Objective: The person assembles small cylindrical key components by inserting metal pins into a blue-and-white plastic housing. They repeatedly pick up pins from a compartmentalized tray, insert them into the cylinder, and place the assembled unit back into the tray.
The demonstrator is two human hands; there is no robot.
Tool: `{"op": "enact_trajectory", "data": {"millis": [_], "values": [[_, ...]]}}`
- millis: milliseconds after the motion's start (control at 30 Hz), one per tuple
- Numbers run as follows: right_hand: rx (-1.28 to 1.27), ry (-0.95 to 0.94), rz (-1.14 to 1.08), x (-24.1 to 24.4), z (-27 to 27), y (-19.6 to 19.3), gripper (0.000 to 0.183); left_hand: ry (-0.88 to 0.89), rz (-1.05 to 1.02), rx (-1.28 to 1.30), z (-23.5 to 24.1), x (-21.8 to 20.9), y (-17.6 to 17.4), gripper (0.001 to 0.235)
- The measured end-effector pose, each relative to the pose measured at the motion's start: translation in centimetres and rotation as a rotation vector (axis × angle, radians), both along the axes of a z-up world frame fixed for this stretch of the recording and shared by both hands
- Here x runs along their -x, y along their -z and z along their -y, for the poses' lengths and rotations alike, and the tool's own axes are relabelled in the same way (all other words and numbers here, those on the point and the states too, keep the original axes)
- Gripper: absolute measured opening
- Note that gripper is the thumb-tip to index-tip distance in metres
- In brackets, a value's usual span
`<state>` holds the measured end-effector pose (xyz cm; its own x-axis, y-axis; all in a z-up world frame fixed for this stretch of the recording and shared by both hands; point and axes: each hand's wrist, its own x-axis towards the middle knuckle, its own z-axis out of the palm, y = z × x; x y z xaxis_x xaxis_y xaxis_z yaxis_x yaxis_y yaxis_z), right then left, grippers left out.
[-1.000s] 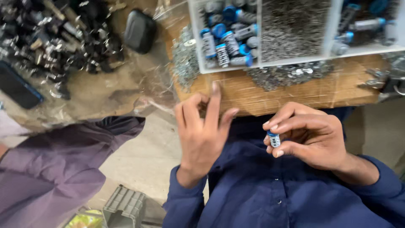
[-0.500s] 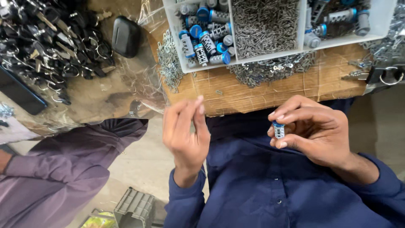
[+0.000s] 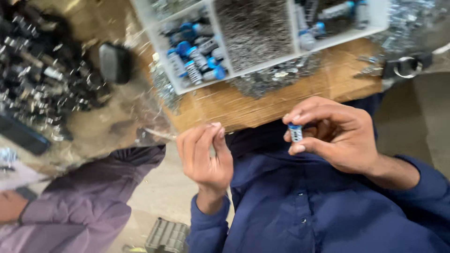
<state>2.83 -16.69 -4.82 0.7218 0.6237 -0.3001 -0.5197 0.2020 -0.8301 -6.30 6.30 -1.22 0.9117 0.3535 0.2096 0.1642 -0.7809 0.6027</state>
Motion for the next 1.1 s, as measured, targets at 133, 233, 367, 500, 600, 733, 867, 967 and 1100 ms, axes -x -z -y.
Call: {"op": "enact_trajectory", "data": {"millis": [133,233,367,500,600,733,867,967,1100], "values": [[0.015,-0.004,-0.015,0.3,0.3,0.6,0.035,0.22,0.103,0.435,3.6,-1.5,-1.1,0.023],[0.043,0.004,0.046,0.3,0.9,0.4,0.033,0.304,0.07,0.386,4.8,-3.2,-1.3,0.025],[0.076,0.053,0.05,0.2,2.2,0.3,0.032,0.521,-0.002,0.277,4.7,-3.9,-0.9,0.038],[-0.057,-0.1,0.278,-0.6,4.6,1.2,0.031,0.315,-0.23,1.132,6.0,-3.9,-0.5,0.033],[-0.073,-0.034,0.144,-0.4,6.7,1.4,0.038,0.316,-0.32,1.036,7.5,-5.5,-1.1,0.026],[-0.04,0.261,-0.023,0.2,9.1,1.0,0.035,0.517,-0.126,-0.062,9.9,-9.6,-1.2,0.038],[-0.1,0.337,-0.054,0.1,9.6,0.9,0.037,0.474,-0.194,-0.212,10.8,-10.9,0.1,0.039],[-0.077,0.347,-0.144,0.6,9.6,1.1,0.037,0.524,-0.147,-0.083,9.9,-9.5,0.7,0.026],[-0.086,0.311,-0.199,0.1,8.5,1.3,0.038,0.341,-0.078,0.095,8.7,-7.7,0.3,0.021]]}}
